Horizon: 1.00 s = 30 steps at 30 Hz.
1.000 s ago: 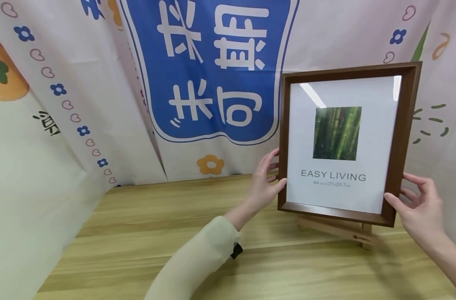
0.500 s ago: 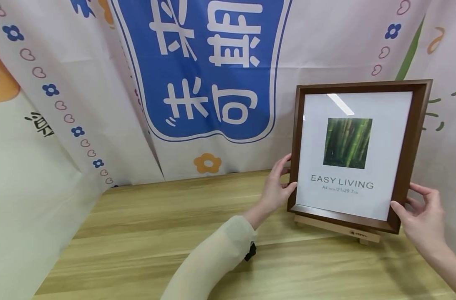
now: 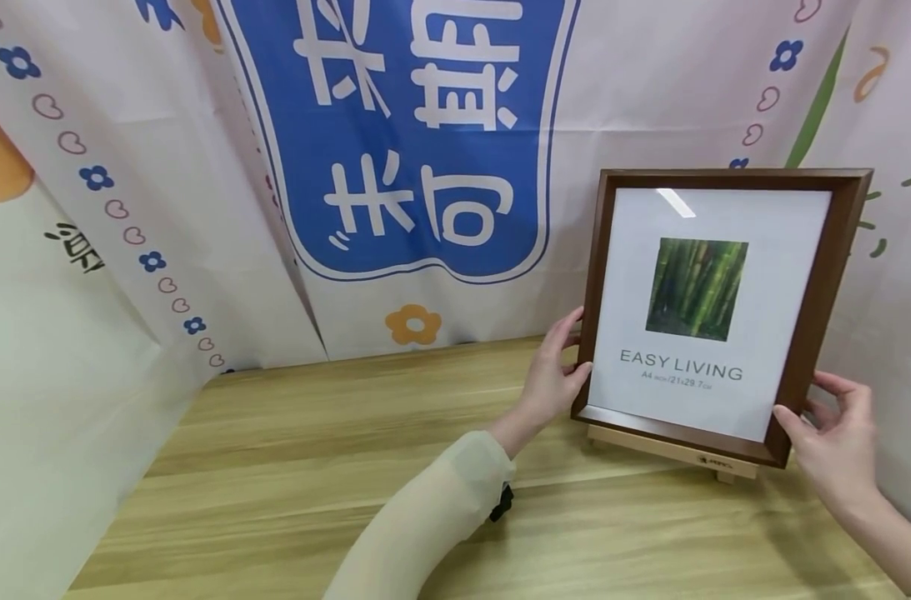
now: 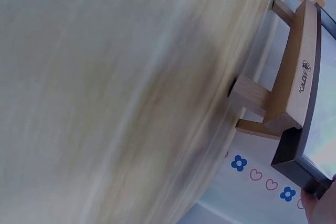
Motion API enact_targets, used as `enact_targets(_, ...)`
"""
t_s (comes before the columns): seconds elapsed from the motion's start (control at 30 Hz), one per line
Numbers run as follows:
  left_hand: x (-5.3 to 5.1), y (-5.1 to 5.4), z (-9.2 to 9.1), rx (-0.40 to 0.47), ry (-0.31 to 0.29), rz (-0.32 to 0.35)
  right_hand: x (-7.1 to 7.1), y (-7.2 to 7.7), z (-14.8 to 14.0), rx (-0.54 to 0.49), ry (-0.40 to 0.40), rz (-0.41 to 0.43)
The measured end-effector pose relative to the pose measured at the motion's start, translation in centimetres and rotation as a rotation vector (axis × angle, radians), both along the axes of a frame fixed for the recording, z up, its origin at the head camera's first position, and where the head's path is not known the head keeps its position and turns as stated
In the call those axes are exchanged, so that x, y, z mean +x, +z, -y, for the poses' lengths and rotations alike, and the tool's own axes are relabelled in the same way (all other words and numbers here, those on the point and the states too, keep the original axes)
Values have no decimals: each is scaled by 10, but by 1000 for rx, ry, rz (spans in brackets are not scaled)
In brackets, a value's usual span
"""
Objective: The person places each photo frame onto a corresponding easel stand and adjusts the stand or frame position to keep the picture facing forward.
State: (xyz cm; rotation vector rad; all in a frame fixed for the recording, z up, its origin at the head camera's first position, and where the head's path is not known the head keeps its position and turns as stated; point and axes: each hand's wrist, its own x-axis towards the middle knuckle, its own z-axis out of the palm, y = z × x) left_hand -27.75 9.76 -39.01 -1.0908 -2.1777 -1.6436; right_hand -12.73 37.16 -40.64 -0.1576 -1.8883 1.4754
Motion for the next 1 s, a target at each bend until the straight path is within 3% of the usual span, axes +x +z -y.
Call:
enact_targets(0.2, -2, 2, 2, -13, 8, -10, -4, 3, 2, -16, 4, -5)
enact_targets(0.33, -3, 0, 5, -16, 17, -14, -4, 2, 4, 52, -53, 37)
enact_targets(0.47, 0, -10, 15, -53, 14, 19, 3, -2, 5, 134, -95, 86)
enact_targets(0.57, 9, -20, 26, -122, 8, 78, 11, -6, 8, 131, -96, 148)
enact_targets(0.67, 20, -32, 32, -176, 2, 126, 18, -11, 14, 92, -94, 266)
enact_targets(0.8, 33, -42, 29, -231, 54, 106, 22, -18, 22, 17, -68, 380)
enact_targets(0.9, 39, -46, 24, -257, 117, 83, 22, -23, 26, -24, -63, 403)
enact_targets(1.0, 43, -49, 19, -229, 128, 133, 23, -27, 28, -41, -66, 413)
